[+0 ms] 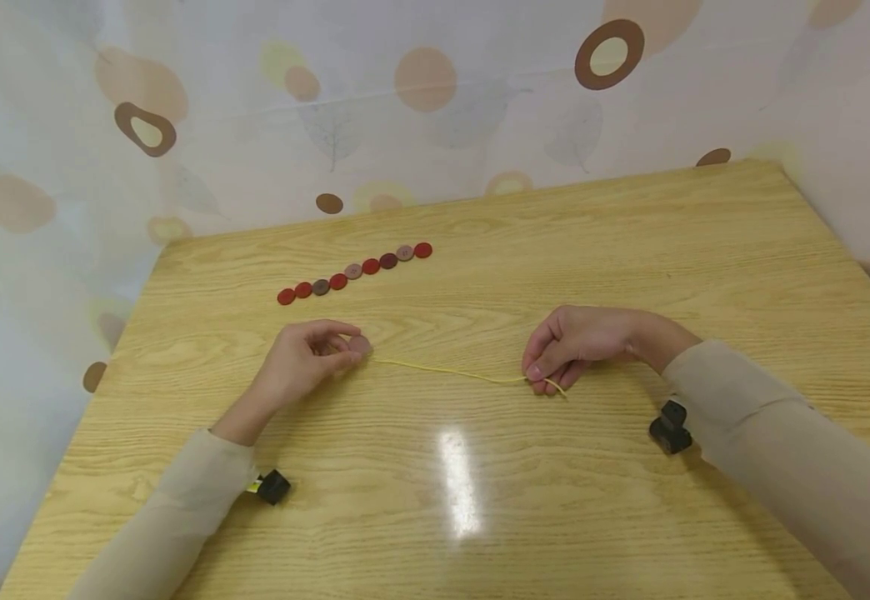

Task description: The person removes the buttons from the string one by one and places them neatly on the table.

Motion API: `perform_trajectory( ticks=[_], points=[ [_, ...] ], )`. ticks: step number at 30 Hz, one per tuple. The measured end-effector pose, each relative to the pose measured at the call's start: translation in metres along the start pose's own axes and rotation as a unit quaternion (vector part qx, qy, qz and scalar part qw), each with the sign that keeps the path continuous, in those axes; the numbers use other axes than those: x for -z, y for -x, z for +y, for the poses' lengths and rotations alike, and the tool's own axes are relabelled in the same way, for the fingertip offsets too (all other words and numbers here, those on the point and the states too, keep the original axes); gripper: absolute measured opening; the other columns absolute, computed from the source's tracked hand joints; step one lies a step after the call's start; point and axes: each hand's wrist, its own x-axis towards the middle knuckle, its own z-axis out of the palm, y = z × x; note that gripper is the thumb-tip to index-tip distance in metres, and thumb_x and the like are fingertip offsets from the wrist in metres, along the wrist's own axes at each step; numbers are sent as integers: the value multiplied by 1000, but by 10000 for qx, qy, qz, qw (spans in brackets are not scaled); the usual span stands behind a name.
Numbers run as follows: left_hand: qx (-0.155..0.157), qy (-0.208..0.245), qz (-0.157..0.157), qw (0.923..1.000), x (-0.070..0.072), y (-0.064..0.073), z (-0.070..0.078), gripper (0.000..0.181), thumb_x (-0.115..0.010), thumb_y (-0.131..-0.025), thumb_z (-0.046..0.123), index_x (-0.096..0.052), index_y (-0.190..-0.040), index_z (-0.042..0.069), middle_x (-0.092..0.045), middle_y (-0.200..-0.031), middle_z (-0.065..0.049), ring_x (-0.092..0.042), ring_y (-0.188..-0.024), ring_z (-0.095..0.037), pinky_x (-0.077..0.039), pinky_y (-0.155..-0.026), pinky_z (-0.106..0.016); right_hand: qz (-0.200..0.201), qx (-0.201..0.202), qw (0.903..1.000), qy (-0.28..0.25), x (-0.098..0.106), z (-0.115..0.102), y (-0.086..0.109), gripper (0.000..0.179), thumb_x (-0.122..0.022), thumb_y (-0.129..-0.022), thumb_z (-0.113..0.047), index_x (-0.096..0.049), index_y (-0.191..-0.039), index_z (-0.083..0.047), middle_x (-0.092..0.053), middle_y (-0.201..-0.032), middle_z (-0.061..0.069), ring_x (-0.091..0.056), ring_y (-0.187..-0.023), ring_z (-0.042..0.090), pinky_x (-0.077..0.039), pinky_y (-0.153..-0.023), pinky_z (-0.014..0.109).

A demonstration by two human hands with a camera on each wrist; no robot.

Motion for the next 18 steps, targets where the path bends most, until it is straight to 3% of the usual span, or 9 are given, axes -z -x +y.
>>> perform_trajectory(
  ticks=[5,9,14,18],
  points=[
    [-76,47,202,9998,-2,-10,4,26,-81,-87,22,-76,-112,17,-66,-94,1,-56,-79,-23,-46,-66,-33,37,-21,10000,22,0,-1,1,22,-68,-96,-10,-68,-105,10,-72,-91,15,-69,-81,18,-58,-73,32],
    [-380,134,414,9983,-9,-28,12,25,-82,-86,26,-77,-110,18,-61,-111,2,-53,-108,-24,-45,-88,-41,71,-50,10000,37,-1,-1,1,21,-68,-96,-10,-69,-105,9,-72,-91,15,-69,-81,17,-58,-72,32],
    [-981,-98,583,9934,-27,-64,29,24,-79,-88,25,-78,-108,12,-58,-129,-5,-45,-130,-23,-33,-109,-46,142,-81,9998,98,-1,0,2,21,-69,-95,-11,-69,-104,8,-72,-91,15,-68,-81,17,-57,-72,31],
    [-1177,-773,717,9874,-44,-100,40,22,-75,-90,27,-78,-107,14,-58,-137,-7,-46,-131,-23,-23,-111,-52,217,-103,9996,151,-3,0,1,21,-70,-95,-13,-70,-103,7,-72,-91,14,-68,-80,17,-57,-72,31]
  ],
)
